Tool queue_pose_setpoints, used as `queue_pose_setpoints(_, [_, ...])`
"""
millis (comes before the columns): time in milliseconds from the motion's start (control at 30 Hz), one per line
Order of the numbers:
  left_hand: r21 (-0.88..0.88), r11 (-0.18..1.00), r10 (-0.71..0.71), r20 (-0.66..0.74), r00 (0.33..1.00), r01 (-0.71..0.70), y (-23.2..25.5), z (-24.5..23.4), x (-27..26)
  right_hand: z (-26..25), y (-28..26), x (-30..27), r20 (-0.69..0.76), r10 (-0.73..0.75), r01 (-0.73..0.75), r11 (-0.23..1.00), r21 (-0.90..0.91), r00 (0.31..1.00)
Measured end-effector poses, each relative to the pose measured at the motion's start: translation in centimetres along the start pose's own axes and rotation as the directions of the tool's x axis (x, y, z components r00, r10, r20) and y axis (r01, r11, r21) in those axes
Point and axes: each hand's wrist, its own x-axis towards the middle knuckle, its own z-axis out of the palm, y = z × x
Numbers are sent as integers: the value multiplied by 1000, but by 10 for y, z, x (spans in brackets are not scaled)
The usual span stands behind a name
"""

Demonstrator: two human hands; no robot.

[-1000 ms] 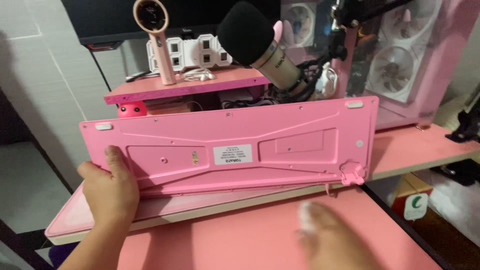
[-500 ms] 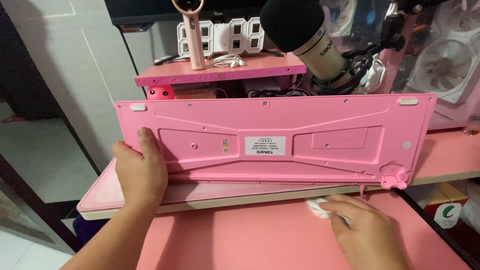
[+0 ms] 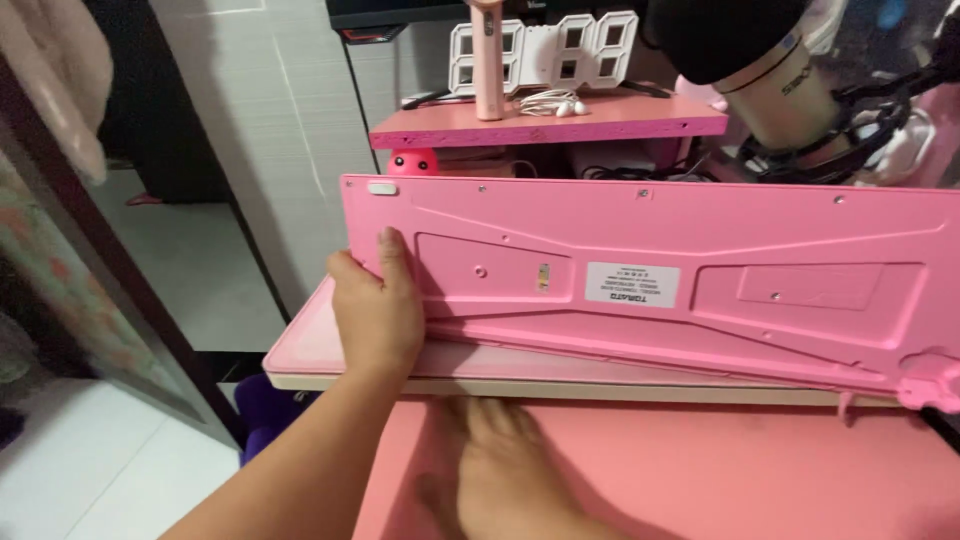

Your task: The person wipes a white audio mixer, a pink mouse, a pink keyboard, a black wrist rest, and a microphone with a white cloth. They also wipe the pink desk surface and a pink monitor stand, then place the keyboard back on the desk.

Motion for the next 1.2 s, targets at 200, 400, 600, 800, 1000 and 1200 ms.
queue_pose_setpoints(200, [-16,997,-71,77,994,72,11,-8,-7,-31,-7,2,166,49,-45,999,-29,985])
queue_pose_setpoints(400, [-24,998,-53,75,996,55,10,-3,-6,-48,5,-4,268,510,-462,858,-223,817])
queue_pose_setpoints(600, [5,995,-96,104,990,96,15,-9,-8,-33,-2,-6,226,51,-52,999,-4,973])
queue_pose_setpoints(800, [24,998,-54,79,995,52,4,-5,-3,-77,43,-37,293,514,-465,857,-223,807])
queue_pose_setpoints(1000, [15,996,-92,99,991,91,15,-8,-10,-79,35,-43,313,558,-486,827,-283,769])
queue_pose_setpoints(1200, [36,995,-92,100,991,89,14,-8,-11,-65,67,-64,310,280,-242,958,-155,908])
